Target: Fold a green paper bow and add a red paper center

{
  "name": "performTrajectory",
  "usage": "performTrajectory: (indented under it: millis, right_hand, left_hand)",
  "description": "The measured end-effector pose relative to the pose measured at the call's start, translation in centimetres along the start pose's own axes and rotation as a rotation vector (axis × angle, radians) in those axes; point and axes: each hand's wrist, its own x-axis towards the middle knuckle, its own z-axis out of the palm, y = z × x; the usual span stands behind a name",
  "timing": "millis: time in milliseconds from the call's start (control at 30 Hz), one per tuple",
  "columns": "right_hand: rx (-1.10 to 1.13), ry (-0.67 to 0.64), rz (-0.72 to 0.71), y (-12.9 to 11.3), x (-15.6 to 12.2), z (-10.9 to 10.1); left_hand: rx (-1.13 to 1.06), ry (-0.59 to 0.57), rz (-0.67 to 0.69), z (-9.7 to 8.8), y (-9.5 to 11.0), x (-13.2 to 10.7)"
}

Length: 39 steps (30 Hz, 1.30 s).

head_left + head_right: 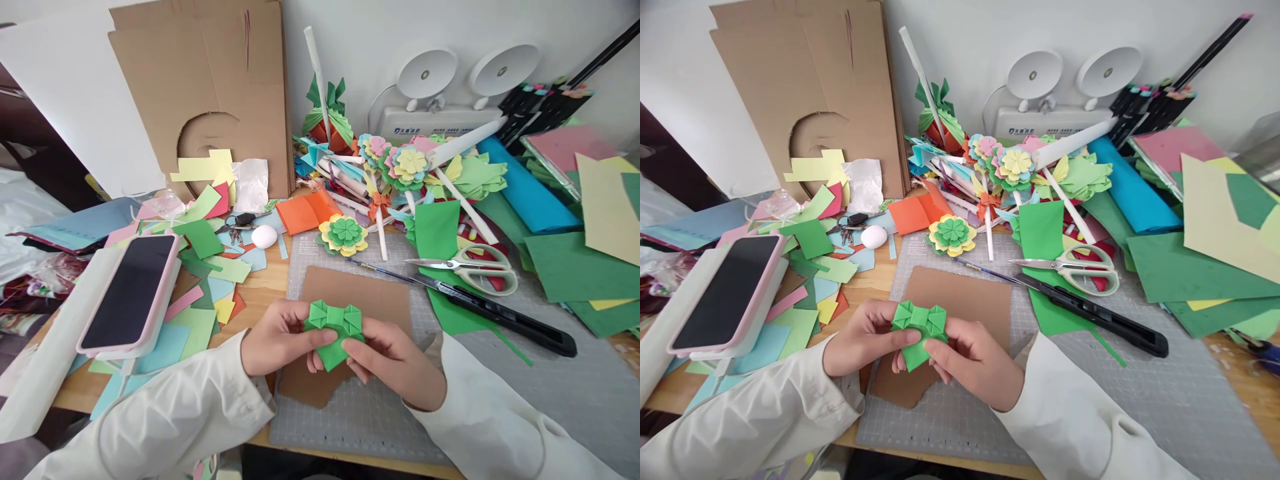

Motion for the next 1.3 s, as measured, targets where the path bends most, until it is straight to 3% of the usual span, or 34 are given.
performTrajectory:
  millis: [267,467,633,767,867,933,1067,1200,1300]
  right_hand:
    - [-0.077,-0.037,-0.010,-0.3,-0.2,-0.7]
    - [0.008,0.037,-0.055,-0.5,0.0,-0.6]
    - [0.016,0.117,-0.179,-0.6,0.2,-0.2]
    - [-0.326,0.363,-0.440,-0.7,-0.1,-0.9]
    - [-0.691,0.454,-0.714,-0.9,-0.6,-1.3]
    - [-0.899,0.515,-0.786,-0.8,-0.9,-1.4]
    - [-1.177,0.460,-0.846,-0.1,-1.3,-1.3]
    - [-1.065,0.361,-0.856,0.0,-1.1,-1.4]
    - [-0.766,0.415,-0.684,-0.6,-0.7,-1.2]
  left_hand:
    - [0.005,0.019,0.004,-0.3,0.0,0.2]
    - [-0.013,0.076,0.028,-0.3,0.2,0.2]
    - [-0.011,-0.043,0.003,-0.1,0.2,0.1]
    - [-0.085,-0.053,0.053,-0.2,0.2,0.1]
    - [-0.234,-0.074,0.027,-0.4,-0.1,0.1]
    - [-0.322,-0.146,-0.012,-0.5,-0.3,0.1]
    - [-0.258,-0.194,-0.082,-0.4,-0.2,-0.1]
    - [-0.148,-0.141,-0.065,-0.5,0.1,0.0]
    - [-0.059,-0.115,-0.054,-0.5,0.1,-0.1]
